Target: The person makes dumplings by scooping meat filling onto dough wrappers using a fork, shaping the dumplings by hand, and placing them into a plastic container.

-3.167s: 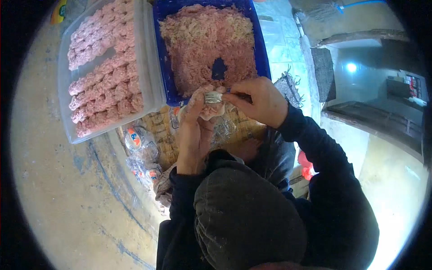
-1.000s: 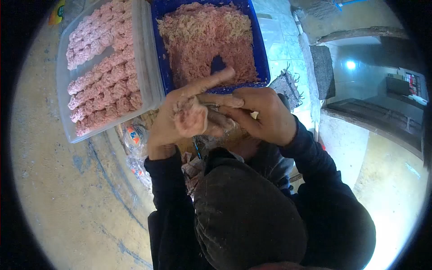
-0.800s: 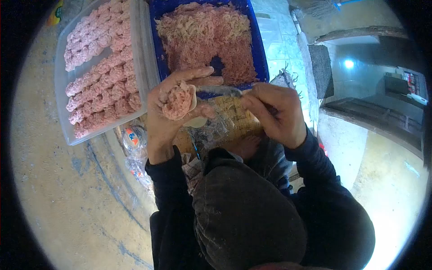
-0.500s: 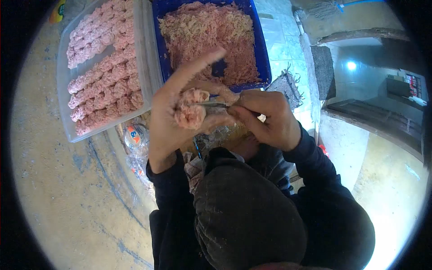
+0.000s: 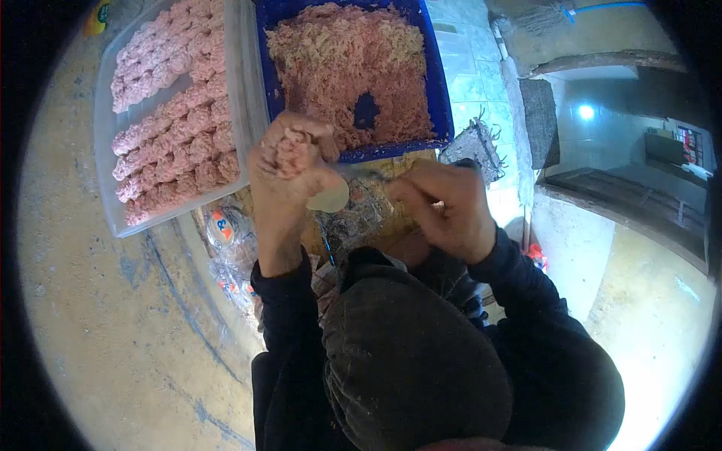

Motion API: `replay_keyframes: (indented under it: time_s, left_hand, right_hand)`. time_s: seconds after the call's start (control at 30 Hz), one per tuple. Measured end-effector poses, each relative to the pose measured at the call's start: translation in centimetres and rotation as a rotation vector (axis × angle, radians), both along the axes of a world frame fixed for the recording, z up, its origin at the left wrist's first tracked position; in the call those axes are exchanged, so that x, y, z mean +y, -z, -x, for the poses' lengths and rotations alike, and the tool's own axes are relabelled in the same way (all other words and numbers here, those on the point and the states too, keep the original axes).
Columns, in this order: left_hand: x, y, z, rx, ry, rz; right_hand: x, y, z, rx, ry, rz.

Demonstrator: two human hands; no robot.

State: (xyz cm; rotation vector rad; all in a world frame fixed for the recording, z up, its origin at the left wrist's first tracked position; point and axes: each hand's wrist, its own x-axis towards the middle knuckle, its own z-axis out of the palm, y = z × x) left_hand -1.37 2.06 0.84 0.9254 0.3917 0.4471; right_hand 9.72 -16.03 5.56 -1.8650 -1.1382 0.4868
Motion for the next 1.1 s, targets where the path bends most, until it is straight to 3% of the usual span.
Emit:
replay_keyframes:
  time_s: [0.03, 0.1, 0.23, 0.3, 0.33, 0.43, 0.53, 0.6, 0.63, 0.7, 0.93, 1.0, 1.03, 1.1]
  left_hand:
    - [-0.3, -0.2, -0.3, -0.033, -0.063, -0.031]
    - [-2.0, -1.9, -0.7, -0.022, -0.148, -0.422]
    - [-3.2, -5.0, -0.4, 0.149, -0.319, -0.578]
    - [-3.0, -6.9, 0.4, 0.034, -0.185, -0.229]
    - [-2.2, -6.1, 0.9, 0.031, -0.183, -0.228]
    - [1.0, -1.3, 1.9, -0.082, 0.124, -0.162]
    - [1.8, 1.1, 0.7, -0.039, 0.403, -0.048]
    - [0.5, 0.3, 0.7, -0.36, 0.367, 0.123]
    - [0.2, -0.4, 0.7, -0.358, 0.375, 0.127]
    - [0.0, -1.4, 0.7, -0.078, 0.357, 0.14]
    - [2.3, 0.5, -0.4, -0.003, 0.493, -0.078]
    - [2.2, 0.8, -0.7, -0.054, 0.516, 0.166]
    - [1.9, 1.2, -0.7, -0.053, 0.516, 0.166]
    - [1.4, 2.0, -0.6, 0.002, 0.449, -0.076]
  right_hand:
    - [0.1, 0.1, 0.4, 0.025, -0.028, 0.017]
    - [0.7, 0.2, 1.0, 0.01, 0.019, -0.006]
    - [0.7, -0.3, 1.6, -0.036, 0.066, -0.064]
    - [0.1, -1.3, 1.2, -0.003, 0.023, -0.065]
    - [-0.1, -1.5, 1.0, 0.03, -0.023, -0.068]
    - [0.2, -1.1, 1.1, 0.101, -0.138, -0.073]
    - [0.9, 0.5, 1.5, 0.192, -0.021, 0.059]
    - [0.8, 0.4, 1.2, 0.178, -0.005, 0.025]
    - [0.6, 0.3, 1.2, 0.172, 0.009, -0.002]
    - [0.4, 0.0, 1.0, 0.139, -0.018, 0.01]
    - [1.0, 1.2, 0.4, 0.103, -0.034, 0.086]
    - [0.8, 1.4, -0.6, 0.015, -0.086, 0.101]
    - [0.5, 1.4, -1.1, -0.071, -0.143, 0.117]
    - [-0.6, -0.6, -2.3, -0.118, -0.135, 0.186]
